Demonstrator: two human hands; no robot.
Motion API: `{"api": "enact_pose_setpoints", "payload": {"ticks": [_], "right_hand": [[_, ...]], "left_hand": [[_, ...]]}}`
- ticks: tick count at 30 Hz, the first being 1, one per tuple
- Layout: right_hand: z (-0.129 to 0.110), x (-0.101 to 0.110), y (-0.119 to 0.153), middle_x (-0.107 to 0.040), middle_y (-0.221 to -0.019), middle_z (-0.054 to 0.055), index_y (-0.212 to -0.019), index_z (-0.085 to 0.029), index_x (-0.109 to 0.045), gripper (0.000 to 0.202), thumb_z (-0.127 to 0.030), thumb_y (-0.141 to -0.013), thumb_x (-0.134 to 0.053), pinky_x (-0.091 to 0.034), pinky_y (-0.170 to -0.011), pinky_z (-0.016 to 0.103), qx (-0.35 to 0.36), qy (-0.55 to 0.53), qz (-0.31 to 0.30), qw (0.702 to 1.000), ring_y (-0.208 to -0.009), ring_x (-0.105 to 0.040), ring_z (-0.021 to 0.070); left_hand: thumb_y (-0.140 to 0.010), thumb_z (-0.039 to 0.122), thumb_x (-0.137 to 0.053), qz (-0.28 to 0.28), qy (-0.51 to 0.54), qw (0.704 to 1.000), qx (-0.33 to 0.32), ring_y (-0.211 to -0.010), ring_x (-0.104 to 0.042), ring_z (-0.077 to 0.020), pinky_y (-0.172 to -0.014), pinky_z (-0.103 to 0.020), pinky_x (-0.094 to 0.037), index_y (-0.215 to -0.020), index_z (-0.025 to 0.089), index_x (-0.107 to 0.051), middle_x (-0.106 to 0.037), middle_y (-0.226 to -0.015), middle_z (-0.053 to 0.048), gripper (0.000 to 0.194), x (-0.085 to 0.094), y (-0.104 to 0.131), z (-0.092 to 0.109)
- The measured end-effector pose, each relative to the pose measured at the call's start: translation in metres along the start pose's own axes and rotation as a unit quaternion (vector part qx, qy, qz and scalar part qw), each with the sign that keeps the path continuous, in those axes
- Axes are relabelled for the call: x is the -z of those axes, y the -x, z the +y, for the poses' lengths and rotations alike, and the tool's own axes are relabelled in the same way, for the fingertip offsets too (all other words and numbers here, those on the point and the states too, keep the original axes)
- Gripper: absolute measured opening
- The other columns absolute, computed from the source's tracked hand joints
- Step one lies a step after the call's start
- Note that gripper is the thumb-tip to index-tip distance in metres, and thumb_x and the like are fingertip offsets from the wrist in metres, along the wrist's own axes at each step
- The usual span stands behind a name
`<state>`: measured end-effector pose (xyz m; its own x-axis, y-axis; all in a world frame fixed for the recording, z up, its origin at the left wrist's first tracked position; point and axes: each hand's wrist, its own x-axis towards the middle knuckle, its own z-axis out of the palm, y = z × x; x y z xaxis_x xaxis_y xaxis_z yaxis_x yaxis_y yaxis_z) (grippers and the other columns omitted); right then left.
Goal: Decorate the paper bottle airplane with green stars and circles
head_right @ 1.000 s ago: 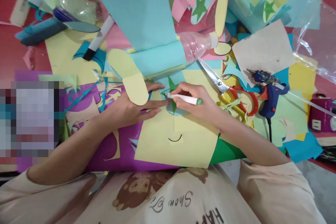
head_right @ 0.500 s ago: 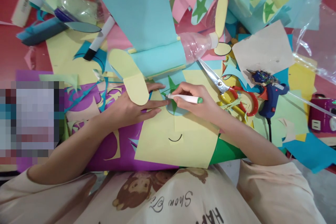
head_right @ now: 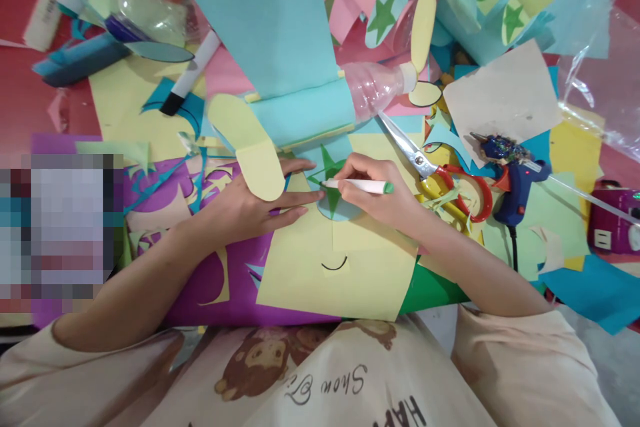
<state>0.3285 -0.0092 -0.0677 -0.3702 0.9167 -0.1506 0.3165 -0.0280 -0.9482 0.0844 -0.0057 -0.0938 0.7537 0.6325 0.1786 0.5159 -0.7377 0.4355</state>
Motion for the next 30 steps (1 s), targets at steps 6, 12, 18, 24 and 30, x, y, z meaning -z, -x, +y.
{"api": "enact_pose_setpoints", "payload": {"ticks": [6, 12, 18, 24, 30], "right_hand": [[-0.0015, 0.0005, 0.0005, -0.06, -0.07, -0.001, -0.073, -0.017, -0.059, 0.008, -0.017, -0.081, -0.058, -0.036, -0.055, 0.023, 0.001, 0.008, -0.008, 1.0, -0.062, -0.049, 0.0093], [-0.0024, 0.0014, -0.0009, -0.057, -0.064, -0.003, -0.068, -0.018, -0.056, 0.01, -0.012, -0.077, -0.055, -0.035, -0.053, 0.024, -0.018, 0.011, 0.023, 1.0, -0.058, -0.048, 0.0092], [-0.0036, 0.0001, -0.0012, -0.058, -0.066, -0.002, -0.069, -0.018, -0.057, 0.008, -0.016, -0.077, -0.057, -0.035, -0.054, 0.025, -0.015, 0.01, 0.015, 1.0, -0.059, -0.048, 0.01], [-0.0001, 0.0023, -0.0008, -0.058, -0.066, -0.002, -0.07, -0.018, -0.058, 0.01, -0.017, -0.08, -0.058, -0.035, -0.054, 0.025, -0.019, 0.005, 0.022, 1.0, -0.06, -0.049, 0.0103], [0.0004, 0.001, 0.0012, -0.063, -0.076, 0.0, -0.088, -0.016, -0.065, 0.015, -0.031, -0.088, -0.063, -0.035, -0.057, 0.023, 0.021, -0.005, -0.019, 1.0, -0.066, -0.052, 0.0096]], "left_hand": [[-0.095, 0.026, -0.051, 0.013, -0.013, 1.0, -0.014, -0.119, -0.059, -0.0298, -0.095, -0.048, -0.048, -0.119, 0.029, -0.068, -0.056, -0.137, -0.014, 0.029, 0.0001, -0.0003, 0.0004], [-0.095, 0.027, -0.05, 0.012, -0.012, 1.0, -0.013, -0.119, -0.059, -0.0272, -0.094, -0.045, -0.048, -0.119, 0.03, -0.067, -0.055, -0.138, -0.012, 0.029, 0.0, -0.0001, 0.0], [-0.095, 0.028, -0.051, 0.005, -0.012, 1.0, -0.007, -0.12, -0.058, -0.0273, -0.096, -0.045, -0.048, -0.12, 0.031, -0.067, -0.055, -0.139, -0.012, 0.029, 0.0003, -0.0001, -0.0006], [-0.094, 0.026, -0.052, 0.02, -0.007, 1.0, -0.015, -0.118, -0.06, -0.0291, -0.093, -0.047, -0.049, -0.117, 0.029, -0.069, -0.057, -0.136, -0.014, 0.028, -0.0001, -0.0008, -0.0002], [-0.096, 0.028, -0.049, -0.008, 0.0, 1.0, 0.004, -0.12, -0.058, -0.0286, -0.097, -0.046, -0.047, -0.121, 0.031, -0.066, -0.054, -0.14, -0.012, 0.031, 0.0017, -0.0006, 0.0004]]}}
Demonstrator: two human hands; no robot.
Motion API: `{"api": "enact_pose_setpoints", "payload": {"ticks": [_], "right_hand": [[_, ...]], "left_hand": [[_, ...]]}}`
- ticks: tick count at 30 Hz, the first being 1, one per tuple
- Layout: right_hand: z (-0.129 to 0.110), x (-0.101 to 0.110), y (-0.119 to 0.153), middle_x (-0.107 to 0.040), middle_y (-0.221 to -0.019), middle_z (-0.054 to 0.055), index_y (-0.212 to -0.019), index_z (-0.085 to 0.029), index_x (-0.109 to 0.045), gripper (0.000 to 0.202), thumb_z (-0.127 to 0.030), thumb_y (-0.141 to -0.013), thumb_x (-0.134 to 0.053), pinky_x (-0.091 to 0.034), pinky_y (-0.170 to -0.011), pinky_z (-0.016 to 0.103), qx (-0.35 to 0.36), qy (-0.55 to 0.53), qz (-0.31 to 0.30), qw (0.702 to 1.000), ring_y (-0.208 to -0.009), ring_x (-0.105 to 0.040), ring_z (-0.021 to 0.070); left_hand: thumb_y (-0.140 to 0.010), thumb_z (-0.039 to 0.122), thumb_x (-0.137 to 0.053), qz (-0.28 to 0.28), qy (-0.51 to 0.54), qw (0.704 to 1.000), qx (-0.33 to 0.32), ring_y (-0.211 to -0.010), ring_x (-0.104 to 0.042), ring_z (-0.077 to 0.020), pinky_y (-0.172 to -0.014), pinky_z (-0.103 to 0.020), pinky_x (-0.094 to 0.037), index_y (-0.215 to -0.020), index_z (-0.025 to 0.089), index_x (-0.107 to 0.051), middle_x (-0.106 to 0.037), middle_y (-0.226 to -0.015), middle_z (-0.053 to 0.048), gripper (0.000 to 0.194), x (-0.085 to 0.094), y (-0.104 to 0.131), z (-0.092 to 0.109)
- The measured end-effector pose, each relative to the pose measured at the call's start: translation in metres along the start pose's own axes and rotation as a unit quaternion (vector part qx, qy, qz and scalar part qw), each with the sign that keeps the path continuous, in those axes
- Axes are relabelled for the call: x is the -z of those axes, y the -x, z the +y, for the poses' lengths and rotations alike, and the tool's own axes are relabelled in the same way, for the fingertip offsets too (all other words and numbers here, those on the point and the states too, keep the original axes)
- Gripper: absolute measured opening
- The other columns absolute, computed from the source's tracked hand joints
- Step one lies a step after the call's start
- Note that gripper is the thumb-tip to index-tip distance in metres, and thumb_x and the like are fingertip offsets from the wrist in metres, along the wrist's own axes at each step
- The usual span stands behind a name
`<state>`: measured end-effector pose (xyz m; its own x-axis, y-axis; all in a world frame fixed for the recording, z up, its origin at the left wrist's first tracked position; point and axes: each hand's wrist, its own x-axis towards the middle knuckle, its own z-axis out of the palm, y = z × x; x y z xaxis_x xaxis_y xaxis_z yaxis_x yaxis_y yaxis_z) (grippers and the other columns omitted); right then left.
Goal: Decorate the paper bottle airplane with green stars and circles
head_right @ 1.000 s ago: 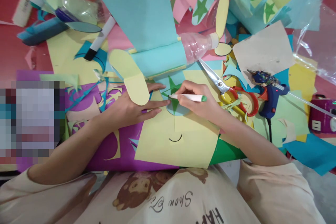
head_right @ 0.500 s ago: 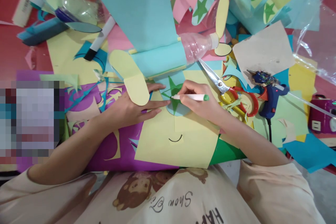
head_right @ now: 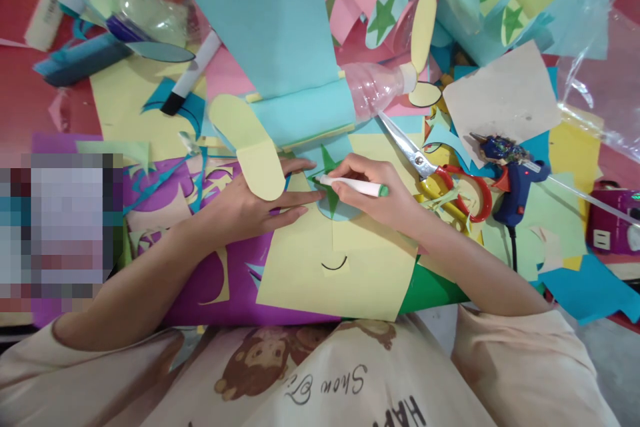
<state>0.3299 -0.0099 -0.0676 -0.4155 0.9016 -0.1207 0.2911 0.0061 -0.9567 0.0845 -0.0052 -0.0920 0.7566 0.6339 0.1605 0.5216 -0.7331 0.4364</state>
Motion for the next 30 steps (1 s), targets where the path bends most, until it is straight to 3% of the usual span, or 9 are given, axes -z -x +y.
{"api": "enact_pose_setpoints", "payload": {"ticks": [11, 20, 30], "right_hand": [[-0.0006, -0.0015, 0.0009, -0.067, -0.086, 0.003, -0.094, -0.017, -0.068, 0.02, -0.036, -0.089, -0.062, -0.038, -0.061, 0.023, -0.008, 0.015, -0.014, 1.0, -0.07, -0.054, 0.0108], [-0.0017, 0.0012, -0.0005, -0.064, -0.078, 0.002, -0.084, -0.016, -0.064, 0.018, -0.034, -0.087, -0.062, -0.035, -0.058, 0.024, -0.014, 0.01, -0.005, 1.0, -0.067, -0.051, 0.0109], [-0.0017, 0.0009, -0.0021, -0.057, -0.066, -0.002, -0.067, -0.018, -0.056, 0.012, -0.013, -0.078, -0.057, -0.035, -0.054, 0.024, -0.034, 0.018, 0.042, 0.998, -0.061, -0.048, 0.0099]], "left_hand": [[-0.095, 0.027, -0.05, 0.005, -0.013, 1.0, -0.004, -0.12, -0.059, -0.0281, -0.097, -0.047, -0.047, -0.118, 0.031, -0.068, -0.055, -0.139, -0.012, 0.03, -0.0021, 0.0002, -0.0007], [-0.096, 0.028, -0.049, -0.01, -0.001, 1.0, 0.005, -0.122, -0.057, -0.0295, -0.098, -0.049, -0.046, -0.12, 0.031, -0.067, -0.053, -0.141, -0.012, 0.03, 0.0003, -0.0002, -0.0003], [-0.094, 0.026, -0.053, 0.009, 0.004, 1.0, -0.002, -0.121, -0.058, -0.028, -0.097, -0.046, -0.048, -0.118, 0.03, -0.068, -0.055, -0.139, -0.012, 0.029, -0.0011, -0.0001, -0.0005]]}}
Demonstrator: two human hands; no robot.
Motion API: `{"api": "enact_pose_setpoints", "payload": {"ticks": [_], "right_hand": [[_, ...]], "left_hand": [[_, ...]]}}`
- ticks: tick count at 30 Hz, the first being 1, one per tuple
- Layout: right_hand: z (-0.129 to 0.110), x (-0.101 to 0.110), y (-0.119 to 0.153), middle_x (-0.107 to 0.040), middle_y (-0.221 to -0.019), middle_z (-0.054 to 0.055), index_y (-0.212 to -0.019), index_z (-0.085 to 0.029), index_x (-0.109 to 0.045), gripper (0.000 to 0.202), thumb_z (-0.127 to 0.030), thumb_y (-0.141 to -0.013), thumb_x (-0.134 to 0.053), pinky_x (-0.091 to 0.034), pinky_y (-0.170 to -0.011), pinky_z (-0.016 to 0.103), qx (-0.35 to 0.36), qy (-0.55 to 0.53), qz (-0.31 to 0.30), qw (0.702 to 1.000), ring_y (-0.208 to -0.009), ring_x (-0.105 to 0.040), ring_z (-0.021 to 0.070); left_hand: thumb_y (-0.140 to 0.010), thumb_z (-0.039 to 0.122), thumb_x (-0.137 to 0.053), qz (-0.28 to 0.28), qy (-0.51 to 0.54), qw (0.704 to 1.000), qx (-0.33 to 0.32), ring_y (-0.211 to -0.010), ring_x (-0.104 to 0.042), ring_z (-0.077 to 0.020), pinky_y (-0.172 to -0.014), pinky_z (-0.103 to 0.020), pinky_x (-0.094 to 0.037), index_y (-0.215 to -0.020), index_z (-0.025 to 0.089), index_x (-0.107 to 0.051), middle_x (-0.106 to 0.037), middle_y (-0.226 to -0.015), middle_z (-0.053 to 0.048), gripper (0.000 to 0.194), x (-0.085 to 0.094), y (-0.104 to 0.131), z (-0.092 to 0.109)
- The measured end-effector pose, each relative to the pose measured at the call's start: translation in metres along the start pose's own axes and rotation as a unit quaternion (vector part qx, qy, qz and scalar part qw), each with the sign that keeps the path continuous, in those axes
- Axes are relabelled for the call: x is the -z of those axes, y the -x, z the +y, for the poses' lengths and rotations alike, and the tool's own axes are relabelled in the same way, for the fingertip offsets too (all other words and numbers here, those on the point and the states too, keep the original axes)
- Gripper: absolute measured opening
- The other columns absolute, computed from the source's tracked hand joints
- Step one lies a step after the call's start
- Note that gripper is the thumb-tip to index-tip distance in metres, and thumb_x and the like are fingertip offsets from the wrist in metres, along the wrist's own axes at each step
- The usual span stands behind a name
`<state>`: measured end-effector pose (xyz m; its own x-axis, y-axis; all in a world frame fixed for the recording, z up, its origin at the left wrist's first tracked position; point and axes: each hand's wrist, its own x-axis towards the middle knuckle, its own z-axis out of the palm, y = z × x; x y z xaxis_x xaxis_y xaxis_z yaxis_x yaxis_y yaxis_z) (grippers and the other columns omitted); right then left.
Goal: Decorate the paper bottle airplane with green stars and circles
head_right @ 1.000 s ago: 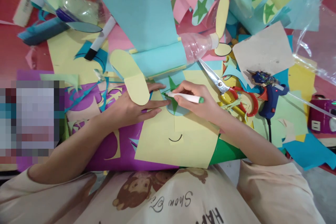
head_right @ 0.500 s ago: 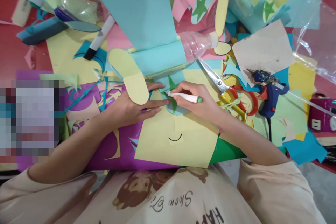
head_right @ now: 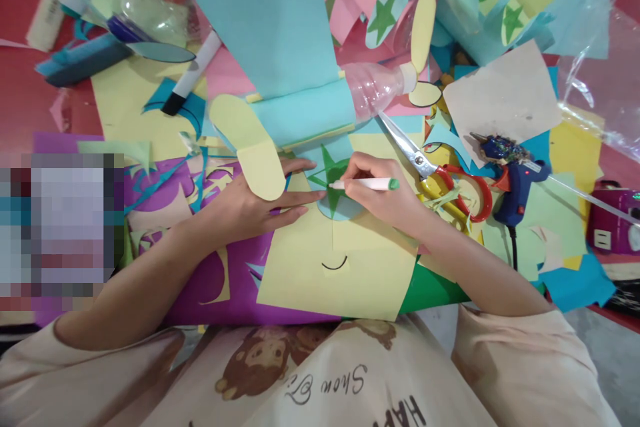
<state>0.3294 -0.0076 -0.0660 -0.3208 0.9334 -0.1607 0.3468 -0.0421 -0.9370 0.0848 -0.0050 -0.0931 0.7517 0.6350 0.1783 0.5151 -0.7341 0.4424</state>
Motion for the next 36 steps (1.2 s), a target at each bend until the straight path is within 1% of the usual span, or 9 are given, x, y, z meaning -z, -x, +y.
{"api": "enact_pose_setpoints", "payload": {"ticks": [4, 10, 13, 18, 21, 25, 28, 33, 36], "right_hand": [[0.002, -0.0004, 0.0003, -0.058, -0.067, -0.002, -0.071, -0.018, -0.058, 0.01, -0.017, -0.081, -0.058, -0.035, -0.053, 0.024, -0.003, -0.006, 0.003, 1.0, -0.059, -0.047, 0.0098], [0.0, -0.0009, 0.0022, -0.061, -0.073, 0.0, -0.082, -0.016, -0.063, 0.014, -0.029, -0.086, -0.062, -0.035, -0.056, 0.024, 0.012, -0.001, -0.032, 0.999, -0.064, -0.049, 0.0103], [-0.0003, -0.0007, 0.0016, -0.061, -0.072, 0.0, -0.078, -0.016, -0.062, 0.012, -0.026, -0.085, -0.061, -0.035, -0.056, 0.024, 0.017, 0.002, -0.033, 0.999, -0.064, -0.049, 0.0102], [0.0033, 0.0008, -0.0007, -0.058, -0.066, -0.002, -0.07, -0.017, -0.058, 0.011, -0.013, -0.081, -0.057, -0.035, -0.054, 0.024, 0.0, -0.01, 0.007, 1.0, -0.06, -0.049, 0.0092], [0.0044, 0.0007, -0.0006, -0.058, -0.067, -0.002, -0.075, -0.017, -0.061, 0.01, -0.02, -0.084, -0.06, -0.035, -0.053, 0.024, 0.004, -0.025, 0.006, 1.0, -0.059, -0.05, 0.0092], [0.0032, -0.0009, 0.001, -0.064, -0.077, 0.0, -0.086, -0.017, -0.065, 0.013, -0.03, -0.087, -0.064, -0.037, -0.057, 0.023, 0.019, -0.03, -0.023, 0.999, -0.066, -0.053, 0.0095], [0.002, -0.0016, 0.0014, -0.067, -0.082, 0.0, -0.091, -0.017, -0.067, 0.014, -0.03, -0.087, -0.065, -0.038, -0.06, 0.023, 0.034, -0.028, -0.034, 0.998, -0.07, -0.055, 0.0094], [0.0005, -0.0022, 0.0009, -0.068, -0.083, 0.001, -0.091, -0.017, -0.068, 0.015, -0.031, -0.087, -0.065, -0.039, -0.061, 0.023, 0.032, -0.029, -0.038, 0.998, -0.072, -0.056, 0.0102], [0.0002, -0.0024, 0.0011, -0.068, -0.083, 0.002, -0.091, -0.016, -0.068, 0.017, -0.033, -0.087, -0.065, -0.038, -0.06, 0.023, 0.024, -0.025, -0.04, 0.999, -0.071, -0.055, 0.0105]], "left_hand": [[-0.094, 0.026, -0.052, -0.005, -0.009, 1.0, -0.008, -0.12, -0.059, -0.0283, -0.094, -0.045, -0.049, -0.117, 0.029, -0.069, -0.055, -0.139, -0.013, 0.028, 0.0019, -0.0002, 0.0001], [-0.095, 0.028, -0.051, -0.016, -0.006, 1.0, 0.007, -0.121, -0.058, -0.0276, -0.098, -0.046, -0.047, -0.117, 0.029, -0.069, -0.054, -0.141, -0.012, 0.029, 0.0011, 0.0003, 0.0002], [-0.095, 0.027, -0.051, -0.005, -0.004, 1.0, 0.004, -0.121, -0.058, -0.0279, -0.097, -0.046, -0.047, -0.117, 0.029, -0.069, -0.055, -0.139, -0.013, 0.029, 0.0, 0.0004, 0.0003], [-0.095, 0.028, -0.051, -0.003, 0.002, 1.0, 0.008, -0.121, -0.058, -0.0279, -0.098, -0.046, -0.047, -0.118, 0.031, -0.068, -0.054, -0.14, -0.011, 0.029, -0.0005, 0.0003, 0.0003], [-0.095, 0.029, -0.051, -0.01, -0.006, 1.0, 0.01, -0.12, -0.058, -0.0265, -0.097, -0.045, -0.047, -0.117, 0.03, -0.069, -0.055, -0.14, -0.01, 0.028, 0.0005, 0.0001, 0.0007], [-0.095, 0.028, -0.05, -0.003, -0.022, 1.0, -0.002, -0.12, -0.058, -0.0267, -0.098, -0.045, -0.047, -0.117, 0.029, -0.068, -0.055, -0.139, -0.011, 0.029, 0.0005, 0.0003, 0.0007], [-0.096, 0.028, -0.05, 0.01, -0.028, 1.0, -0.009, -0.118, -0.06, -0.027, -0.097, -0.044, -0.047, -0.117, 0.03, -0.069, -0.056, -0.138, -0.011, 0.028, -0.0009, 0.0009, 0.0003], [-0.096, 0.028, -0.049, -0.01, -0.022, 1.0, 0.004, -0.12, -0.058, -0.027, -0.1, -0.044, -0.045, -0.118, 0.03, -0.068, -0.054, -0.141, -0.009, 0.029, -0.0011, 0.0009, 0.0], [-0.095, 0.027, -0.05, -0.004, -0.023, 1.0, -0.002, -0.12, -0.059, -0.0275, -0.099, -0.044, -0.046, -0.117, 0.03, -0.069, -0.055, -0.14, -0.01, 0.028, -0.0007, 0.0008, -0.0002]]}}
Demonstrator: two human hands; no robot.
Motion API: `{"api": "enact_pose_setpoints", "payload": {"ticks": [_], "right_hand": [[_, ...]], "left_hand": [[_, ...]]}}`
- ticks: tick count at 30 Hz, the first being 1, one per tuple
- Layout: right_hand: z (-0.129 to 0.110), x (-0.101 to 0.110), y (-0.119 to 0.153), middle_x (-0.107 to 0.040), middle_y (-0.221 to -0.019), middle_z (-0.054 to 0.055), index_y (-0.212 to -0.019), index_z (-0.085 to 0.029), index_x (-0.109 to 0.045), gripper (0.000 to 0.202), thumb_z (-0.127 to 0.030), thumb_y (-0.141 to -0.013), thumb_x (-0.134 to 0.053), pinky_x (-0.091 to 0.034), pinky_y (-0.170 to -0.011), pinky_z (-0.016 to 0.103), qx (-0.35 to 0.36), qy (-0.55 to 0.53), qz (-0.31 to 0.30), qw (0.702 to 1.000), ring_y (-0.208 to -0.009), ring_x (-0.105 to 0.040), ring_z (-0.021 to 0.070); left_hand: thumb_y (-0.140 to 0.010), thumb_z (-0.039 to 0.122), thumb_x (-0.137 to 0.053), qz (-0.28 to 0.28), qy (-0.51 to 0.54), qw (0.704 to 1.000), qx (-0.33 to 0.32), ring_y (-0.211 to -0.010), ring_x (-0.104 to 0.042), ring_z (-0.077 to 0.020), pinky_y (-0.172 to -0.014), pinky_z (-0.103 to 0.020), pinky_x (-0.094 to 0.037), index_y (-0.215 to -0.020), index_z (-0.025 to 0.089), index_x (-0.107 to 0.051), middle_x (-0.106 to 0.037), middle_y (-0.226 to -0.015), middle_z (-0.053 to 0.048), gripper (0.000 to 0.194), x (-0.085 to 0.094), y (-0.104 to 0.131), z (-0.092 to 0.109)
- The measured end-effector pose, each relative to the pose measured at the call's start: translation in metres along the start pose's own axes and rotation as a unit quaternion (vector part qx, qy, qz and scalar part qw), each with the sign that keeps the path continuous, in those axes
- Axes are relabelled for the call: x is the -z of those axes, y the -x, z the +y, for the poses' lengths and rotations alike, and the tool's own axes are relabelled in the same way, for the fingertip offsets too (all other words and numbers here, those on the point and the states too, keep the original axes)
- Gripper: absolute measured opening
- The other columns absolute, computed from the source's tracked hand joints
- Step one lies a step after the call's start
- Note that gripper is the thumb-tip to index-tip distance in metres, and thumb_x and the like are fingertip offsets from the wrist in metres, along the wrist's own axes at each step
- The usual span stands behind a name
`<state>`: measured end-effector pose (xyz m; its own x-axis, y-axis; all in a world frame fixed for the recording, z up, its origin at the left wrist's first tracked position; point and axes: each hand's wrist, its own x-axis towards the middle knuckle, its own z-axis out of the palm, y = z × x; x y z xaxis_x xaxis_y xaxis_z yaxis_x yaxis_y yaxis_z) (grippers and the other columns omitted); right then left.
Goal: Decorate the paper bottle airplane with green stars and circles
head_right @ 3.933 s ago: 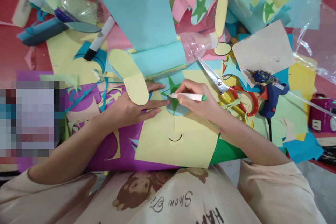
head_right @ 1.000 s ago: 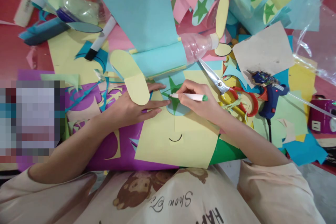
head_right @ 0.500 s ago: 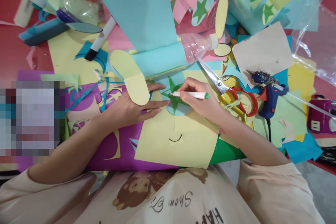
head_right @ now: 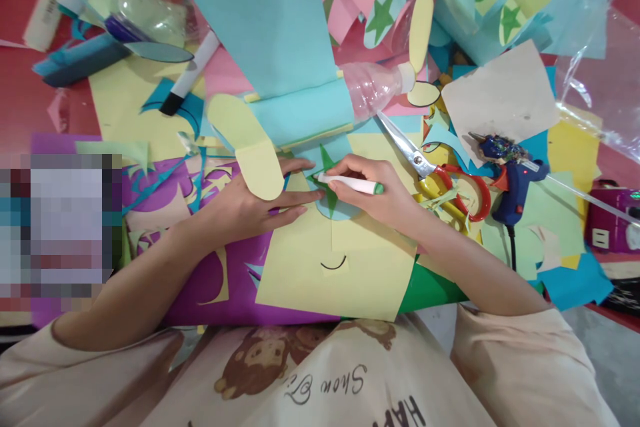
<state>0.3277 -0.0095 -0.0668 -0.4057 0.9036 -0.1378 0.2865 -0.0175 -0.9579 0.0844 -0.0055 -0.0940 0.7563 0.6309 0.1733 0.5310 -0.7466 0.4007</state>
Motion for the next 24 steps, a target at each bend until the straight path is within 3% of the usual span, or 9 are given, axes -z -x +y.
{"api": "enact_pose_setpoints", "payload": {"ticks": [8, 14, 18, 24], "right_hand": [[0.0022, 0.0018, 0.0006, -0.064, -0.077, 0.001, -0.083, -0.015, -0.065, 0.017, -0.031, -0.087, -0.064, -0.035, -0.057, 0.024, -0.011, -0.005, 0.011, 1.0, -0.066, -0.051, 0.01], [0.0017, 0.0027, -0.0021, -0.06, -0.068, -0.002, -0.07, -0.017, -0.058, 0.01, -0.017, -0.08, -0.06, -0.035, -0.054, 0.023, -0.014, 0.004, 0.041, 0.999, -0.061, -0.049, 0.0087], [0.0007, 0.003, -0.0043, -0.054, -0.06, -0.004, -0.067, -0.017, -0.057, 0.012, -0.015, -0.079, -0.056, -0.033, -0.05, 0.023, -0.027, 0.003, 0.069, 0.997, -0.055, -0.046, 0.0081], [0.0011, 0.0022, -0.0023, -0.058, -0.066, -0.003, -0.073, -0.016, -0.061, 0.008, -0.018, -0.081, -0.06, -0.033, -0.051, 0.023, -0.016, 0.009, 0.041, 0.999, -0.058, -0.047, 0.0076]], "left_hand": [[-0.096, 0.027, -0.05, 0.003, 0.009, 1.0, -0.008, -0.121, -0.058, -0.0275, -0.097, -0.045, -0.048, -0.12, 0.029, -0.067, -0.055, -0.139, -0.013, 0.029, 0.0005, 0.0, 0.0001], [-0.095, 0.027, -0.051, 0.013, 0.016, 1.0, -0.01, -0.12, -0.058, -0.0285, -0.096, -0.047, -0.048, -0.119, 0.03, -0.068, -0.054, -0.139, -0.013, 0.029, -0.0013, 0.0004, -0.001], [-0.094, 0.027, -0.053, 0.011, 0.021, 1.0, -0.01, -0.119, -0.059, -0.0284, -0.094, -0.046, -0.048, -0.119, 0.031, -0.067, -0.054, -0.139, -0.012, 0.029, -0.0008, -0.0001, -0.0009], [-0.095, 0.028, -0.051, -0.006, 0.016, 1.0, 0.004, -0.122, -0.057, -0.0277, -0.098, -0.046, -0.047, -0.118, 0.031, -0.068, -0.054, -0.14, -0.011, 0.029, 0.001, -0.0003, -0.0004]]}}
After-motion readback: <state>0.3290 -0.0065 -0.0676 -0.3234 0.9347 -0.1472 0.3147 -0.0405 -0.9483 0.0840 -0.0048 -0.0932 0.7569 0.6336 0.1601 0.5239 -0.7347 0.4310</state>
